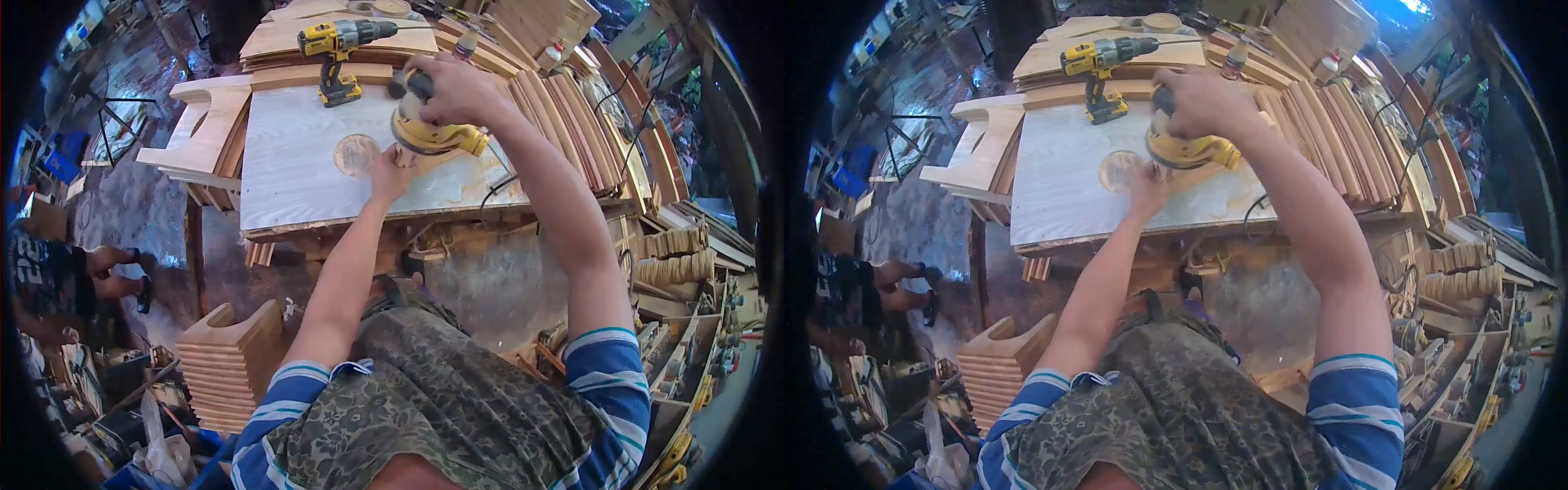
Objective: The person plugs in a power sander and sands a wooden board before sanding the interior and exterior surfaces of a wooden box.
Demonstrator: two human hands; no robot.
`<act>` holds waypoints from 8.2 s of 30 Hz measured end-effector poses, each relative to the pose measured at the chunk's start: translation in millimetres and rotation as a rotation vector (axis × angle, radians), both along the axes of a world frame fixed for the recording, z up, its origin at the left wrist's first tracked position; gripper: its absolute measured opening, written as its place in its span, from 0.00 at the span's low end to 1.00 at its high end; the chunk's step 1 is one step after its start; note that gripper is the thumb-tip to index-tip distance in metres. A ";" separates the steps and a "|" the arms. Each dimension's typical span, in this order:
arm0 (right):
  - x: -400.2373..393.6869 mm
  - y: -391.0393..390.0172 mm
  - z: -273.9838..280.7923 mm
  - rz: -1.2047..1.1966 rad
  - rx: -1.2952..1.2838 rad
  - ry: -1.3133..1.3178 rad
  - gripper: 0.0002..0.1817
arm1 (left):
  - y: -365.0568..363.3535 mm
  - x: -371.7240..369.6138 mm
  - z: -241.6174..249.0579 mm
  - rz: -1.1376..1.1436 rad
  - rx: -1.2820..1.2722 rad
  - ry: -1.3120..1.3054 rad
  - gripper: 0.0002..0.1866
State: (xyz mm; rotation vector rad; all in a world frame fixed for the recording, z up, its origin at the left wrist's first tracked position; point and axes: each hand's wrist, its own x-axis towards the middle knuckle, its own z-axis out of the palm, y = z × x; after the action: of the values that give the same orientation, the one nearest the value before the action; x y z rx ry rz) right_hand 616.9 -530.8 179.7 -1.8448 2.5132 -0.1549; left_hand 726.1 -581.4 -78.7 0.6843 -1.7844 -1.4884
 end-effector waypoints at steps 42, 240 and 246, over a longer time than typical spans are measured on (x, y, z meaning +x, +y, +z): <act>-49.8 -1.5 -2.3 -0.197 -0.001 0.018 0.44 | 10.4 5.2 7.9 0.110 -0.074 -0.108 0.20; -162.8 37.5 -2.4 -0.381 -0.005 0.012 0.49 | 41.8 16.7 9.4 0.096 -0.113 -0.101 0.23; -132.5 48.0 1.7 -0.355 -0.014 0.002 0.48 | 43.7 12.7 1.2 0.118 -0.117 -0.070 0.22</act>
State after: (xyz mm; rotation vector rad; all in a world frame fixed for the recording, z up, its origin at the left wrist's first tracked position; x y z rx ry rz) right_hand 484.4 -482.8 181.4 -1.3839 2.8230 -0.1758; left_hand 738.9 -537.8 -77.4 0.7766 -1.8350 -1.2856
